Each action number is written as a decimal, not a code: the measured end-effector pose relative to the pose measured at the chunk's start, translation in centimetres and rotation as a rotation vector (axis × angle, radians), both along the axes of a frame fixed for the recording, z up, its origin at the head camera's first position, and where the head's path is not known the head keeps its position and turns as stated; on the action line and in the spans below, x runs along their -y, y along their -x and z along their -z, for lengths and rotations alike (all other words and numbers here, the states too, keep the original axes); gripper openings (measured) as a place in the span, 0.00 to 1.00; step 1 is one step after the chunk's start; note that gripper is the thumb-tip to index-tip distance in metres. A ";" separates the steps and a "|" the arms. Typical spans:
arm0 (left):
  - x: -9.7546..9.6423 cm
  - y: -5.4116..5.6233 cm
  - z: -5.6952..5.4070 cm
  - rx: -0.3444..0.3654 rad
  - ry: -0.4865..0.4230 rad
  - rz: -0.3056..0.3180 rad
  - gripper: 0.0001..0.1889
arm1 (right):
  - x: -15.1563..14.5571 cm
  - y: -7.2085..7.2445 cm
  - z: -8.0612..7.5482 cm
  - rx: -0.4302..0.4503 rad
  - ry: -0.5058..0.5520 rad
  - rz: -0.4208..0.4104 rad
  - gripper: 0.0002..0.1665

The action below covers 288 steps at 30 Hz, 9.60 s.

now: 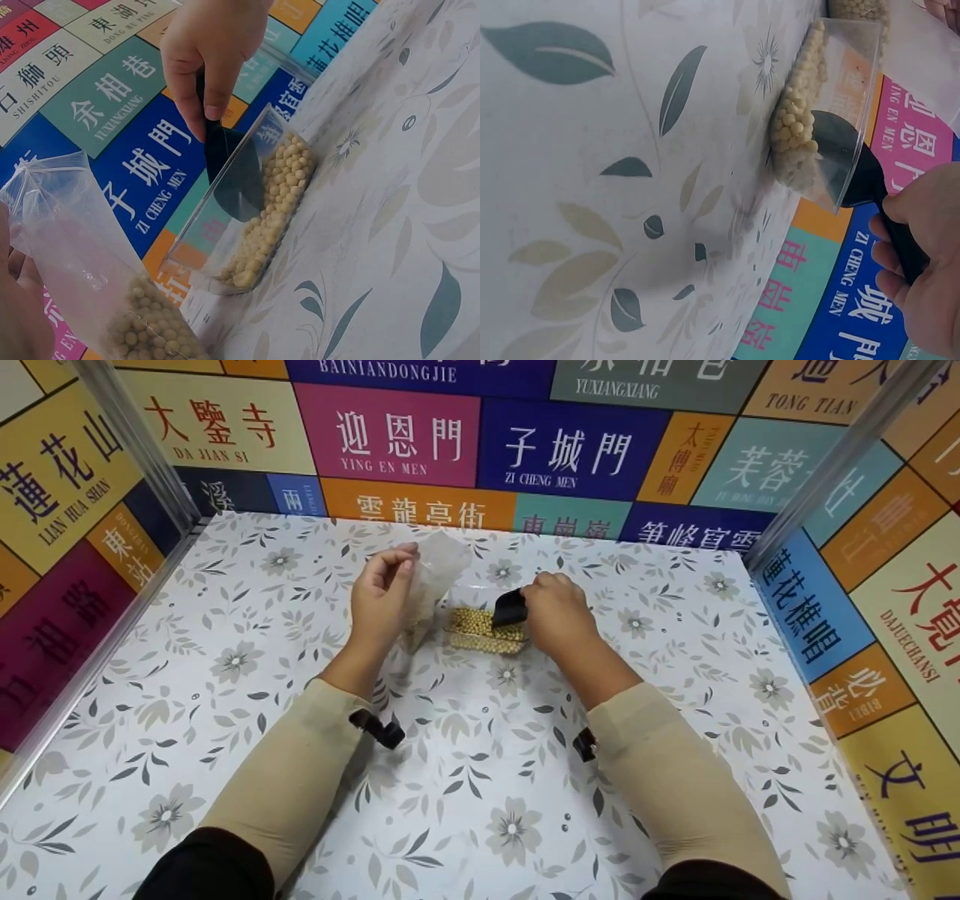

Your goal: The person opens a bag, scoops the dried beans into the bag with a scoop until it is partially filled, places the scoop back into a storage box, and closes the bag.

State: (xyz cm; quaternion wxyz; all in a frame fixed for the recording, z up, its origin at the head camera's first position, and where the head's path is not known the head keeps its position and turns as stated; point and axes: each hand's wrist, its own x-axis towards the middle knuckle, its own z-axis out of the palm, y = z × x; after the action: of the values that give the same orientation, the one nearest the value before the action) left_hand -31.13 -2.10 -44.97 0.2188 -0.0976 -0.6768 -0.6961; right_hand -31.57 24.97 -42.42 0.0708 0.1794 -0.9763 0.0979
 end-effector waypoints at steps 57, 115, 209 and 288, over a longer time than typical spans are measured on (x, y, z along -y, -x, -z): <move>-0.1 0.1 0.0 -0.012 0.000 0.015 0.08 | 1.6 0.4 4.8 0.251 0.642 0.109 0.22; -0.2 -0.2 0.0 -0.003 0.011 0.003 0.08 | 2.2 -0.9 -6.1 -0.298 0.382 -0.072 0.19; -0.1 0.1 0.3 -0.005 0.006 0.001 0.08 | 2.4 -1.9 4.1 0.290 0.500 0.028 0.22; 0.1 0.1 0.2 0.012 0.016 -0.003 0.09 | 0.0 -0.9 -8.4 -0.116 0.306 -0.005 0.22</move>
State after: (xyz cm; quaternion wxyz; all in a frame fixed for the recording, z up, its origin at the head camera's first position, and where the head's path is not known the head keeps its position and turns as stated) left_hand -31.21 -2.21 -45.15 0.2151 -0.0941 -0.6839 -0.6908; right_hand -30.63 24.97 -33.97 0.1534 0.1745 -0.9438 0.2352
